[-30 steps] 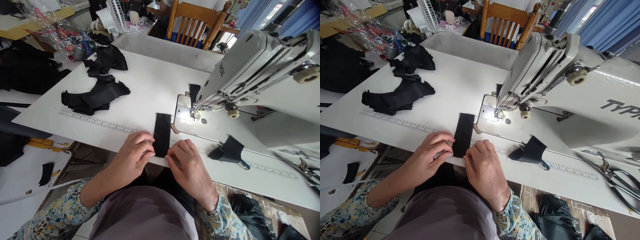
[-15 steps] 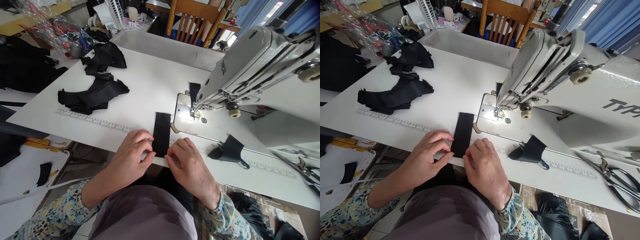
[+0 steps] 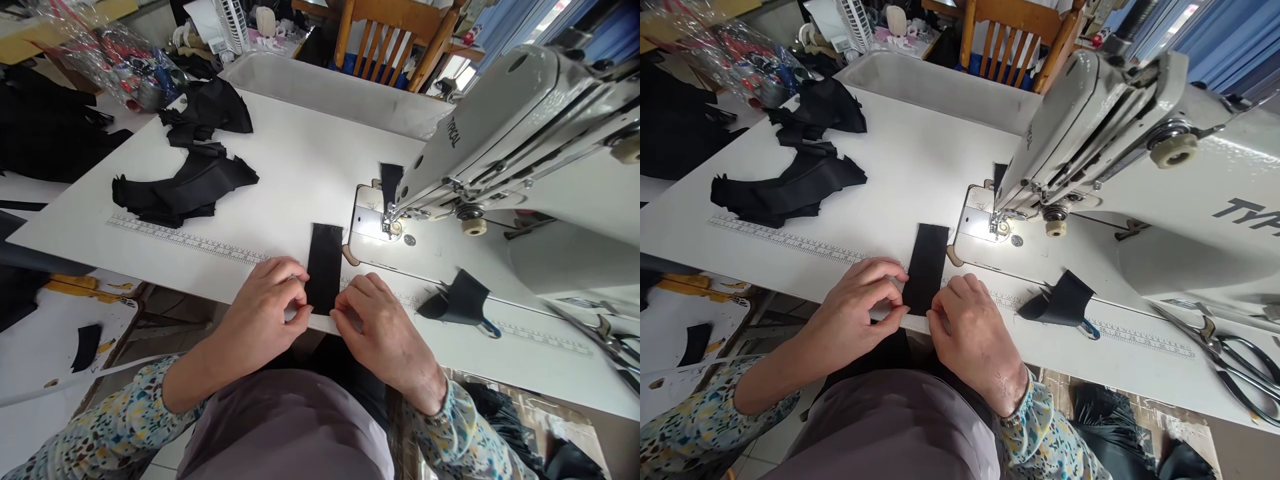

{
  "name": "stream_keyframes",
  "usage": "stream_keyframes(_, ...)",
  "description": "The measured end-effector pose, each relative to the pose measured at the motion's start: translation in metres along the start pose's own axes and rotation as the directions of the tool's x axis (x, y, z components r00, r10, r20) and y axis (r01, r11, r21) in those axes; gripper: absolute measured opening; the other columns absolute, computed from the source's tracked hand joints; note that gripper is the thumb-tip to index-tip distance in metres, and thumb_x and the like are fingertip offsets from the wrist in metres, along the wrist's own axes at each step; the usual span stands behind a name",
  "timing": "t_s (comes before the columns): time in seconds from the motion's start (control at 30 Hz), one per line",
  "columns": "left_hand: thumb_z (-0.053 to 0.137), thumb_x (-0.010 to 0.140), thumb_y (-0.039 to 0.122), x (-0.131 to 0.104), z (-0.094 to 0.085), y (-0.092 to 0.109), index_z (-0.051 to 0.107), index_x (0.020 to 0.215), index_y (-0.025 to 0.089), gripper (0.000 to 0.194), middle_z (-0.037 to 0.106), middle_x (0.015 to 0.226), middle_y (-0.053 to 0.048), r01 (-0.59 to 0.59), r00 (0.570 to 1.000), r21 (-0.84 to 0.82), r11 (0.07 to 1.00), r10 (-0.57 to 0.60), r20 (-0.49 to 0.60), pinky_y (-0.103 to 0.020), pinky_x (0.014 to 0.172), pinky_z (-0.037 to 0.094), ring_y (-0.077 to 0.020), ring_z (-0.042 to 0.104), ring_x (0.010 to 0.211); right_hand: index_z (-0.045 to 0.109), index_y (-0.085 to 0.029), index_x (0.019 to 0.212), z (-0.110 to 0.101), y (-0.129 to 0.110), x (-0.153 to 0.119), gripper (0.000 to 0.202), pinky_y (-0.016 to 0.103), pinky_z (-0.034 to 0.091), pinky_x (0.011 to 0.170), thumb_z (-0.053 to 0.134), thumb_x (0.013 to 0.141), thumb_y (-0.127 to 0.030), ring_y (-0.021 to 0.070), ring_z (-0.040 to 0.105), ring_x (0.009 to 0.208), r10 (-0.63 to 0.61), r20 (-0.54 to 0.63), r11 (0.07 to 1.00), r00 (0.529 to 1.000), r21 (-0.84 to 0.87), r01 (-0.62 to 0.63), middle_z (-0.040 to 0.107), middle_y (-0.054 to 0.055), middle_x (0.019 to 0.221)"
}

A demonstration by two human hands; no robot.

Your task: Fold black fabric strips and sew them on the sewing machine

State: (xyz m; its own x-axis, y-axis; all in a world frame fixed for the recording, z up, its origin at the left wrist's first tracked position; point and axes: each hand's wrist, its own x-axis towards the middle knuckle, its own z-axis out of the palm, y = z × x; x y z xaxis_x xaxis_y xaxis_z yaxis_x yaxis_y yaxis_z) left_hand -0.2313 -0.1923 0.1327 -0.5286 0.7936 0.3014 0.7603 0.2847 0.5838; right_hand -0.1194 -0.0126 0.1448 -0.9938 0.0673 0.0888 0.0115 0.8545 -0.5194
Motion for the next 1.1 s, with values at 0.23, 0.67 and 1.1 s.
stream_keyframes(0.23,0.054,0.097,0.009,0.002,-0.005,-0.007,0.064,0.101,0.021,0.016,0.058,0.119,-0.009,-0.059,0.994,-0.046,0.997,0.063,0.087,-0.046,0.106,0.047,-0.0263,0.052,0.125,0.054,-0.021,0.085,-0.01,0.002,0.005,0.021,0.036,0.045,0.078,0.057,0.087,0.0,0.0201,0.048,0.087,-0.006,0.077,1.0,0.997,0.03,0.003,0.056,0.002,0.087)
stream_keyframes(0.67,0.056,0.095,0.0,0.034,-0.024,-0.032,0.076,0.109,0.023,0.034,0.067,0.112,-0.008,-0.574,0.774,-0.006,0.819,0.545,0.321,-0.052,0.118,0.036,-0.0302,0.048,0.132,0.056,-0.019,0.086,-0.015,0.008,0.01,0.02,0.033,0.043,0.079,0.059,0.084,0.001,0.0187,0.05,0.089,-0.004,0.095,0.994,0.995,0.112,-0.006,0.056,0.001,0.088)
stream_keyframes(1.1,0.053,0.094,0.001,0.063,0.034,-0.003,0.077,0.106,0.016,0.031,0.06,0.087,-0.007,-0.394,0.916,0.225,0.891,0.401,0.015,-0.046,0.093,0.051,-0.0242,0.054,0.094,0.06,-0.022,0.113,-0.03,0.042,-0.053,0.019,0.044,0.049,0.092,0.05,0.099,-0.013,0.0254,0.054,0.104,0.04,-0.161,0.999,0.986,-0.024,-0.045,0.06,0.009,0.111)
